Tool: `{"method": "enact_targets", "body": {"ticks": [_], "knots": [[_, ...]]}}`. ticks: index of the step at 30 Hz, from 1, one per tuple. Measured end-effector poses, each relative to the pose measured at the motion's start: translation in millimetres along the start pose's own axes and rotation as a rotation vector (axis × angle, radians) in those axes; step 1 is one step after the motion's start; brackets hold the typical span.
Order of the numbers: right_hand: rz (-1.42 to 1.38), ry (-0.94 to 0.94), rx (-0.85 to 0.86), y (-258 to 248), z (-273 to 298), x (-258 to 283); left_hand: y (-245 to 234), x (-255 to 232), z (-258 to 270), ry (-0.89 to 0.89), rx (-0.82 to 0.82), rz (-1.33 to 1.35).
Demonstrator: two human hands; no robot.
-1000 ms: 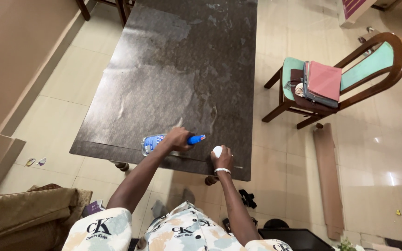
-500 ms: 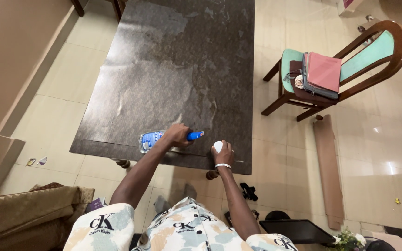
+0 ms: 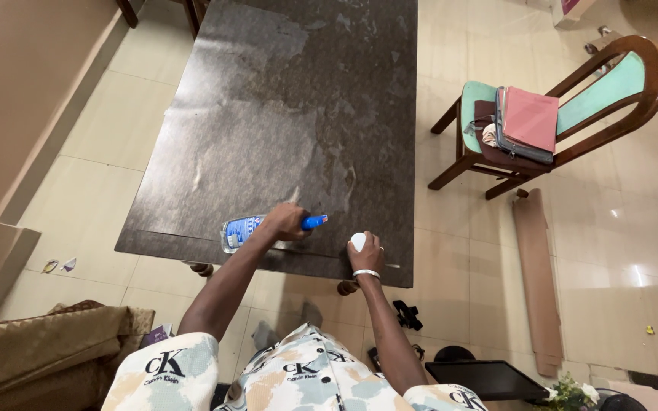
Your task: The person sprays a cleaning solution onto a dark tabletop and wipes the surface with a white cloth. They move around the table to clean different sections, repeatedly spraying and wiping the surface.
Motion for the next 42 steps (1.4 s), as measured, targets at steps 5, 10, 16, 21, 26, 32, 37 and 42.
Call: {"method": "enact_targets", "body": {"ticks": [5, 10, 16, 21, 26, 32, 37, 42], "knots": [[-0.010, -0.013, -0.013, 1, -1, -1, 4, 8, -2, -0.076, 0.086, -0.051], [-0.011, -0.002, -0.016, 2, 0, -4, -2, 15, -6, -0.062, 0.020, -0.009], [-0.017, -0.013, -0.009, 4, -2, -4, -33, 24, -1, -0.040, -0.155, 0.147], [-0.013, -0.080, -0.051, 2, -3, 0, -93, 31, 17, -0.084, -0.468, 0.303], [-0.049, -0.078, -0.044, -6, -11, 8, -127, 27, 31, -0.032, -0.752, 0.531], [-0.098, -0.021, -0.085, -25, -41, 12, -139, 34, 52, -0.172, -0.943, 0.584], [-0.076, -0.111, -0.105, -12, -46, 42, -143, 34, 63, -0.167, -0.944, 0.568], [-0.104, -0.256, -0.017, 19, -19, 85, -143, 34, 61, -0.167, -0.967, 0.523]]}}
Point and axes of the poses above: each hand's wrist, its own z-axis away from the middle knuckle, its own y-axis out of the palm, x = y × z, the point moved 9 cm from there along -z, towards the middle knuckle, and after that the axes turned 6 degrees about -x, right-handed, at the moved point
